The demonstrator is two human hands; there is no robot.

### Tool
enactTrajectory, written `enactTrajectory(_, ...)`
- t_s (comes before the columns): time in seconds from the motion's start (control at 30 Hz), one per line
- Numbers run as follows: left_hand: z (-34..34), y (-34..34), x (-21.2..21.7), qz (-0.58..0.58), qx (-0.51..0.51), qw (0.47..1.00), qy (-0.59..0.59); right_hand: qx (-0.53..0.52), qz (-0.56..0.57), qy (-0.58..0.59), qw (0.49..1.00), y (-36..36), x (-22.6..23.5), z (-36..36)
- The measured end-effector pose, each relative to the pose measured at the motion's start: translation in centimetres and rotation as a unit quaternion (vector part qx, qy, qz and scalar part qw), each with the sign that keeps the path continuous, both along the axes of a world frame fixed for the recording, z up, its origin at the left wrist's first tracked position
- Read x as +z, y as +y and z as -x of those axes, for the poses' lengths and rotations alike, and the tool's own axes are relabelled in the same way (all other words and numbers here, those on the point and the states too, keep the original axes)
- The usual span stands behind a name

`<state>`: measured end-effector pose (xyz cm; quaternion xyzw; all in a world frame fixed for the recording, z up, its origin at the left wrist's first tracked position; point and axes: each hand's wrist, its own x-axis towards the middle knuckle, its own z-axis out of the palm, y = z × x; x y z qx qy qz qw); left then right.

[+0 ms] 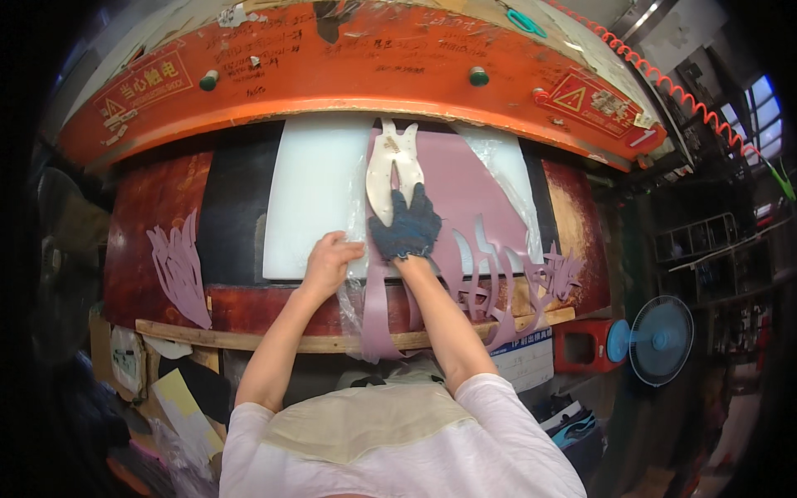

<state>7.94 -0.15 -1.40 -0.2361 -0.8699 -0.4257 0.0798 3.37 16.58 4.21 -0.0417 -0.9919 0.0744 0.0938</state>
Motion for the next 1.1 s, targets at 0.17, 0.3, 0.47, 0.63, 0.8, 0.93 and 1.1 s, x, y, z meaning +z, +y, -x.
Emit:
enactTrajectory(0.17,-1.8,-0.5,0.6,-0.090,-0.008,0.995,-0.037,0.039,-0.007,0.034,0.999,1.7,-0.9,-1.0)
enactTrajectory(0.3,-3.5,-3.2,1.5,-0.028,0.061,0.997,-0.028,0.067,-0.004,0.072,0.995,2.2,-1.0,-1.5)
enactTrajectory(0.47,-5.4,-3.8,1.6,-0.010,0.076,0.997,0.020,0.074,0.005,0.069,0.995,2.2,-0.9,-1.4)
enactTrajectory(0.63,-7.8,-3.9,1.5,-0.038,0.117,0.992,0.024,0.095,-0.003,0.059,0.994,2.3,-0.8,-1.4)
enactTrajectory(0.8,-12.9,-4.7,1.6,-0.032,0.135,0.990,0.019,0.129,0.056,0.071,0.988,4.9,-2.5,-0.9)
enactTrajectory(0.93,-13.3,-4.9,0.5,-0.052,0.126,0.991,-0.007,-0.005,0.406,0.030,0.914,9.8,-1.7,-1.0)
enactTrajectory(1.1,-12.9,-4.5,0.5,-0.023,0.093,0.994,0.050,-0.077,0.322,-0.024,0.943,11.7,1.1,-6.0)
